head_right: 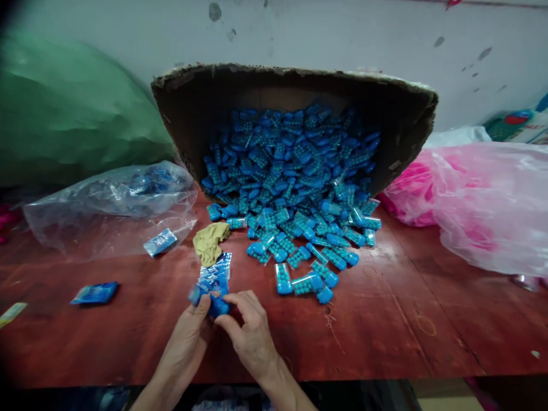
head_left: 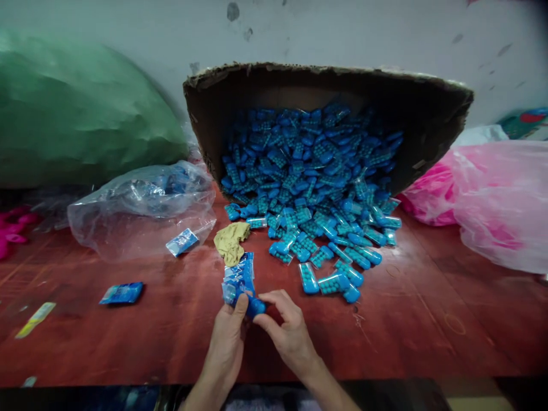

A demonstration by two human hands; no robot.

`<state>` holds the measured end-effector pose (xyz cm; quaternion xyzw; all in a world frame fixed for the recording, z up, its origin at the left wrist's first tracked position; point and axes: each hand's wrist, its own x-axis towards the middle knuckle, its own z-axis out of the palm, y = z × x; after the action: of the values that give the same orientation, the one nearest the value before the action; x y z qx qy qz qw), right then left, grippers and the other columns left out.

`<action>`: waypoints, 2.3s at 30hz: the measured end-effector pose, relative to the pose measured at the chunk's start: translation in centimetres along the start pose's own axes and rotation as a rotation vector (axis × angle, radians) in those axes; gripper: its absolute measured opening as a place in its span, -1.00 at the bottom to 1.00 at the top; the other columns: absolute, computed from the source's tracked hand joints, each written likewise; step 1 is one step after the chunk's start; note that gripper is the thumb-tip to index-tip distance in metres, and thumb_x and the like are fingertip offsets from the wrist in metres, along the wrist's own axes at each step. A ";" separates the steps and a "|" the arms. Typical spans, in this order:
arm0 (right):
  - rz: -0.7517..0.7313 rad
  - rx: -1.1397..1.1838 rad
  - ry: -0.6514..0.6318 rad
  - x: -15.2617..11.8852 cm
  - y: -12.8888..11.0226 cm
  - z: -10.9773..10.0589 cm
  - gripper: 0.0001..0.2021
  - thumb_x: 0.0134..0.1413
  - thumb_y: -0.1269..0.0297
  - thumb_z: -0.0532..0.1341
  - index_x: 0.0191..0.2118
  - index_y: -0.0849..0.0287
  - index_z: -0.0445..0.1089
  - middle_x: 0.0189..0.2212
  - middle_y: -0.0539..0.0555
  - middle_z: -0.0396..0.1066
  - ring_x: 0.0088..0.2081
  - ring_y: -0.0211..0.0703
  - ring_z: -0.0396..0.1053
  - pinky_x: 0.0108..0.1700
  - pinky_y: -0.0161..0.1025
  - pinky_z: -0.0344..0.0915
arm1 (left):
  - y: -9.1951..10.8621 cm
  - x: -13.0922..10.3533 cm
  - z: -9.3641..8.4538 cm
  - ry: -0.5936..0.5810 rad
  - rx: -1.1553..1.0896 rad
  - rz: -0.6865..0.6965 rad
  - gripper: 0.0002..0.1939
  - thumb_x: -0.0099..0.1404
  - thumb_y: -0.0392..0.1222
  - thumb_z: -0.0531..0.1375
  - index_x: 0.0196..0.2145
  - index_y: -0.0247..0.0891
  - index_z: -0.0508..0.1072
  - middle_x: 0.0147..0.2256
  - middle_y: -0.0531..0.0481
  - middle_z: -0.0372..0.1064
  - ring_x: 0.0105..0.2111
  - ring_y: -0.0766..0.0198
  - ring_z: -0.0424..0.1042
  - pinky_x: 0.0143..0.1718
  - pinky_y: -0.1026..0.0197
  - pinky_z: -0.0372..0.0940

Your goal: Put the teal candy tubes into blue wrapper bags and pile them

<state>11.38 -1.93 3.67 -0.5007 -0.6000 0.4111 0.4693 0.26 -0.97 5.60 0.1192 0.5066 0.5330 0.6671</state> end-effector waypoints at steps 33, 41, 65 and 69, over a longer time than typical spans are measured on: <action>0.203 0.438 -0.110 0.5 2.3 -0.4 -0.69 -0.19 0.32 0.31 -0.20 0.06 0.43 -0.27 0.00 0.40 -0.27 -0.16 0.31 -0.16 -0.25 0.24 | -0.3 -0.2 -0.5 -0.183 -0.072 -0.192 -0.81 0.10 -0.27 0.19 -0.27 -0.28 0.42 -0.37 0.00 0.45 -0.35 0.32 0.42 -0.29 0.27 0.32; 0.278 0.507 -0.009 0.4 2.3 0.4 -0.61 -0.21 0.36 0.31 -0.14 0.04 0.37 -0.28 -0.03 0.40 -0.26 -0.20 0.32 -0.14 -0.27 0.24 | -1.3 -0.2 0.4 -0.121 -0.076 -0.096 -0.87 0.10 -0.22 0.20 -0.36 -0.30 0.43 -0.42 0.02 0.46 -0.33 0.30 0.43 -0.25 0.29 0.31; -0.047 -0.005 0.040 -0.5 1.9 -0.7 -0.68 -0.10 0.34 0.27 -0.14 0.07 0.33 -0.35 0.03 0.36 -0.28 -0.15 0.29 -0.19 -0.19 0.25 | -0.9 0.3 -0.5 -0.041 0.099 -0.081 -0.77 -0.04 -0.13 0.29 -0.45 -0.34 0.43 -0.54 0.06 0.41 -0.55 0.42 0.34 -0.49 0.37 0.25; -0.141 -0.004 0.010 -0.5 1.2 -0.7 -0.65 -0.09 0.30 0.28 -0.10 0.05 0.30 -0.35 0.02 0.33 -0.29 -0.15 0.28 -0.19 -0.19 0.24 | -0.2 0.6 -0.7 -0.093 0.019 -0.176 -0.82 -0.06 -0.22 0.30 -0.46 -0.35 0.44 -0.56 0.06 0.41 -0.58 0.45 0.34 -0.55 0.42 0.23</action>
<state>12.35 -2.20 2.59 -0.4603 -0.6323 0.3731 0.4991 -0.26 -0.79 4.77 0.1053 0.4888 0.4614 0.7328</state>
